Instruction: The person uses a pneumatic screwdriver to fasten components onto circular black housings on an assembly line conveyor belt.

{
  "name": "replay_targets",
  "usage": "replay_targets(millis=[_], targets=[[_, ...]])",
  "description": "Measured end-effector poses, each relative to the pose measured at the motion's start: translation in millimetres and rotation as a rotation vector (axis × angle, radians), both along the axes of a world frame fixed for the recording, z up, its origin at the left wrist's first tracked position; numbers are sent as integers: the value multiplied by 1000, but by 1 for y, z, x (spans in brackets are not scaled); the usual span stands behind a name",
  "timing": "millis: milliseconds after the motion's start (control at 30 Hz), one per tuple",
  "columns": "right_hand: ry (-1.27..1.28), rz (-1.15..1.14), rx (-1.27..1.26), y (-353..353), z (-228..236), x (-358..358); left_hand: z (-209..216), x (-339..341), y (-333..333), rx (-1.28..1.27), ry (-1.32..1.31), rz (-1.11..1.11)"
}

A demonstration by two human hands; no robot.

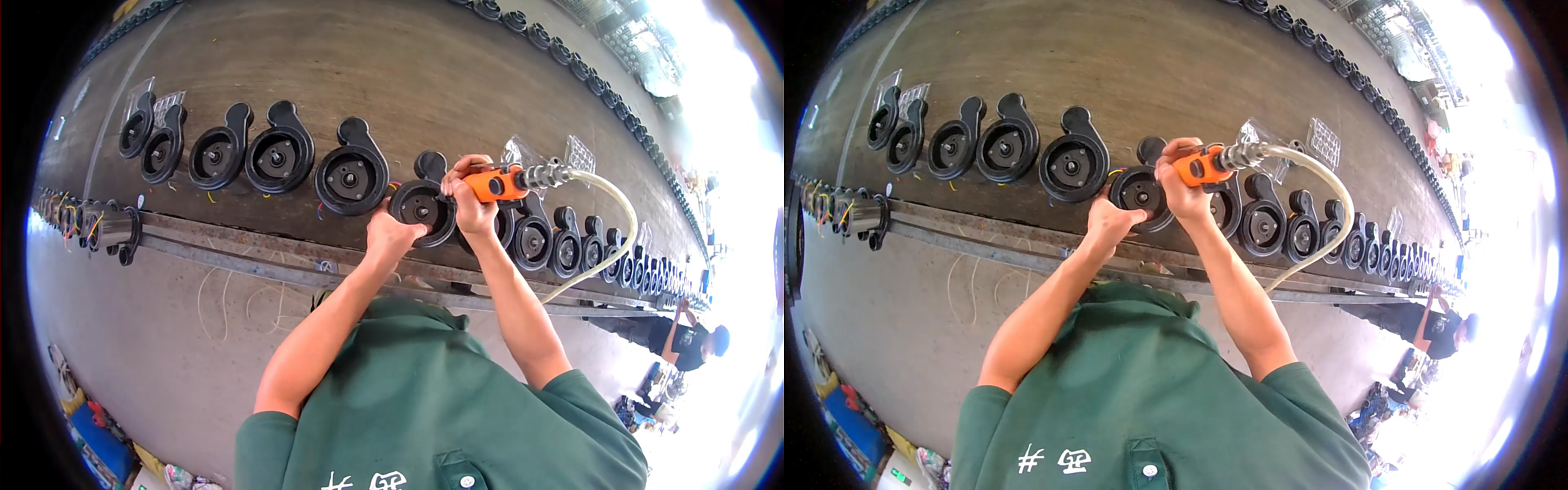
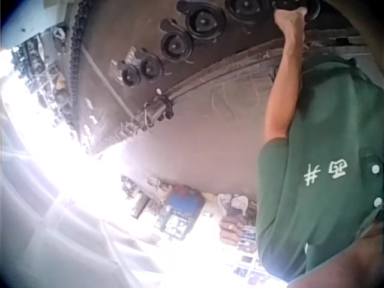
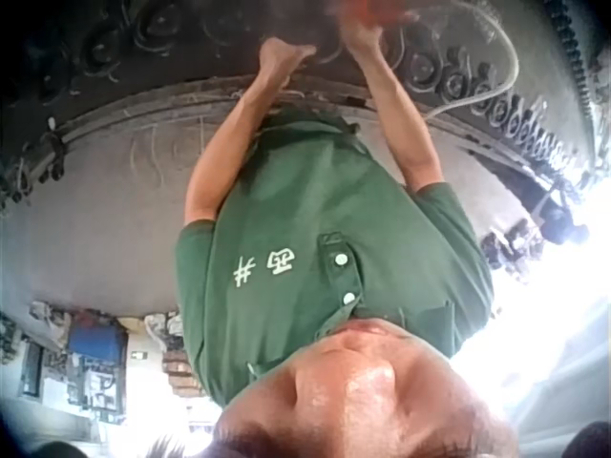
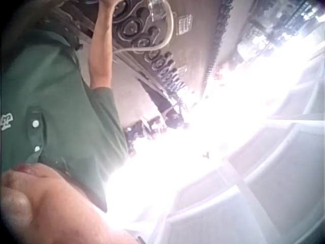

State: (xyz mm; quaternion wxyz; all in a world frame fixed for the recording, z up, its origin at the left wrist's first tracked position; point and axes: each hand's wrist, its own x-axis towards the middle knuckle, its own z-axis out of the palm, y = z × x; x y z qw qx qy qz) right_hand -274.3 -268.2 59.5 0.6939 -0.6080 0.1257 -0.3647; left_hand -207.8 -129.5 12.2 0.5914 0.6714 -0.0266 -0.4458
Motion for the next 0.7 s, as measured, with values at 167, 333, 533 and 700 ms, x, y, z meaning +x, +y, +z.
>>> replay_targets(millis=[167, 333, 533, 700], targets=[[3, 16, 36, 0, -7, 4, 4, 0, 0, 13, 27, -9], [0, -54, -42, 3, -6, 9, 9, 0, 0, -22, 23, -9], [40, -115, -157, 11, 6, 11, 1, 1, 1, -51, -40, 1], [32, -175, -162, 8, 2, 17, 3, 0, -1, -21, -20, -5]])
